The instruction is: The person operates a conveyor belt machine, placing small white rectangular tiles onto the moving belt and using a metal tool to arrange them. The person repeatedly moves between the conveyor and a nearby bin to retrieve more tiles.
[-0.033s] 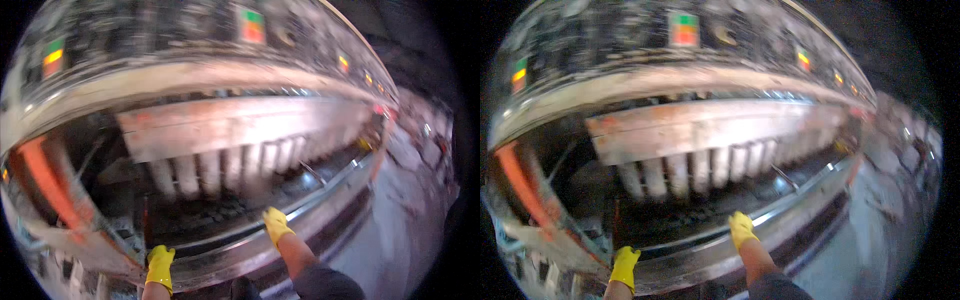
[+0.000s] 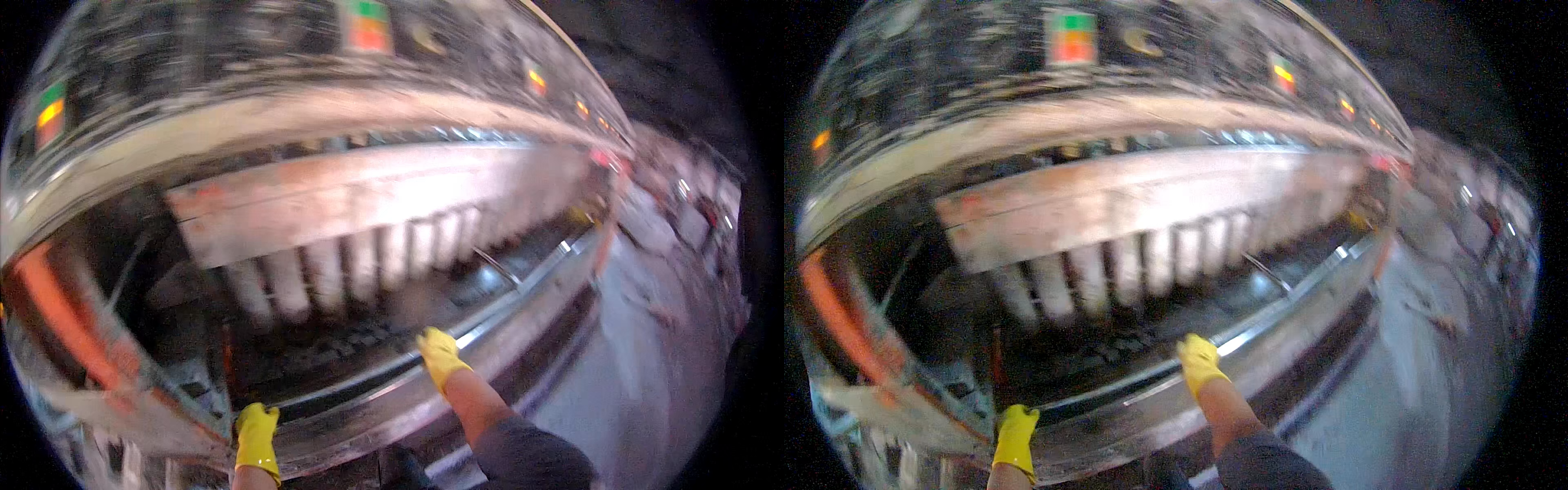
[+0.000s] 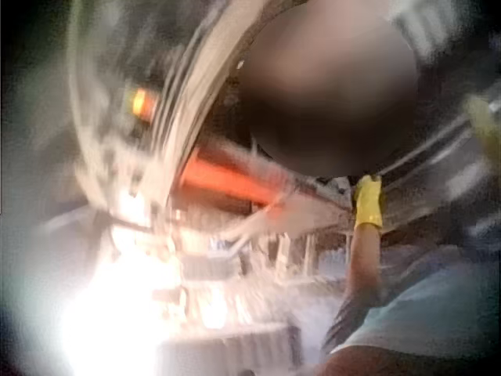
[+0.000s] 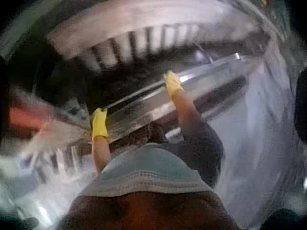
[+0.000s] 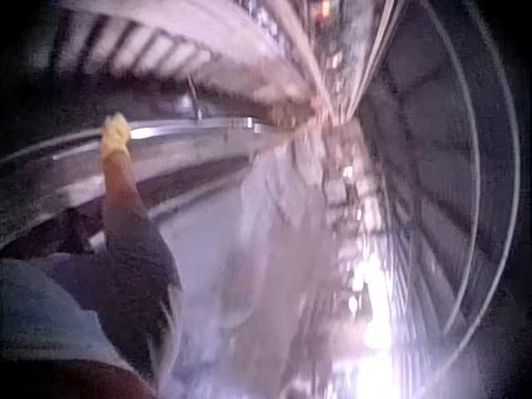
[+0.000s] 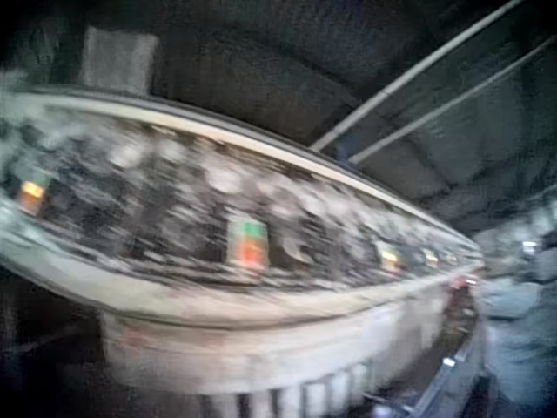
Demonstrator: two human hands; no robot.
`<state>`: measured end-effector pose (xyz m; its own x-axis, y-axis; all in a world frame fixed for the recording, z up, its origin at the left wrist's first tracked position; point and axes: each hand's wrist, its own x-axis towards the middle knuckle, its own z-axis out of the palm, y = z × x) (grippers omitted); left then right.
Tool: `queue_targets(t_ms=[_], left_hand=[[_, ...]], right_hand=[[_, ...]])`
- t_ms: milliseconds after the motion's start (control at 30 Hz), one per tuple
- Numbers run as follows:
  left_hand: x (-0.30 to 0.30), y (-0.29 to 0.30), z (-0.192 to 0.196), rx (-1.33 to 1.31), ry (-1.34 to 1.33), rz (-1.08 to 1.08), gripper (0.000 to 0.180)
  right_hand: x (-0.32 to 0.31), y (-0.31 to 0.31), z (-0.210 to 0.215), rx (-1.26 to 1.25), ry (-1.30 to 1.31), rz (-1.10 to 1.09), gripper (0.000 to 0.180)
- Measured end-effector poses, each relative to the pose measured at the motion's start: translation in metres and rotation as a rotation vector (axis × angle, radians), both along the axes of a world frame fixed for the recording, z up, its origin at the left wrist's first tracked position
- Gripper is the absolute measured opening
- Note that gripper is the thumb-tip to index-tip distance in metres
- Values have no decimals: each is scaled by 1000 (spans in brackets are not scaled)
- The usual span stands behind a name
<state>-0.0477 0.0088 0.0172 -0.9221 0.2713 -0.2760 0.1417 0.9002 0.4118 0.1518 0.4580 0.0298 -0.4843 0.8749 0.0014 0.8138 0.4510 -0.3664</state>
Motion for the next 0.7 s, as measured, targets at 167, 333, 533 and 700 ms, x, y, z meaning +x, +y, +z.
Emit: queue_targets(t_ms=[167,333,533,700], left_hand=[[-1,10,7,128,-44,66,39],[-3,3,-21,109,153,-158,34],[-26,-11,-48,237,106,-168,30],[-37,-11,-72,248,367,-362,29]], right_hand=[[22,-12,-3,-88,110,-71,40],[30,7,-17,34,108,-69,34],[19,5,-13,-20,68,-93,29],[27,15,-21,-19,91,-111,27]])
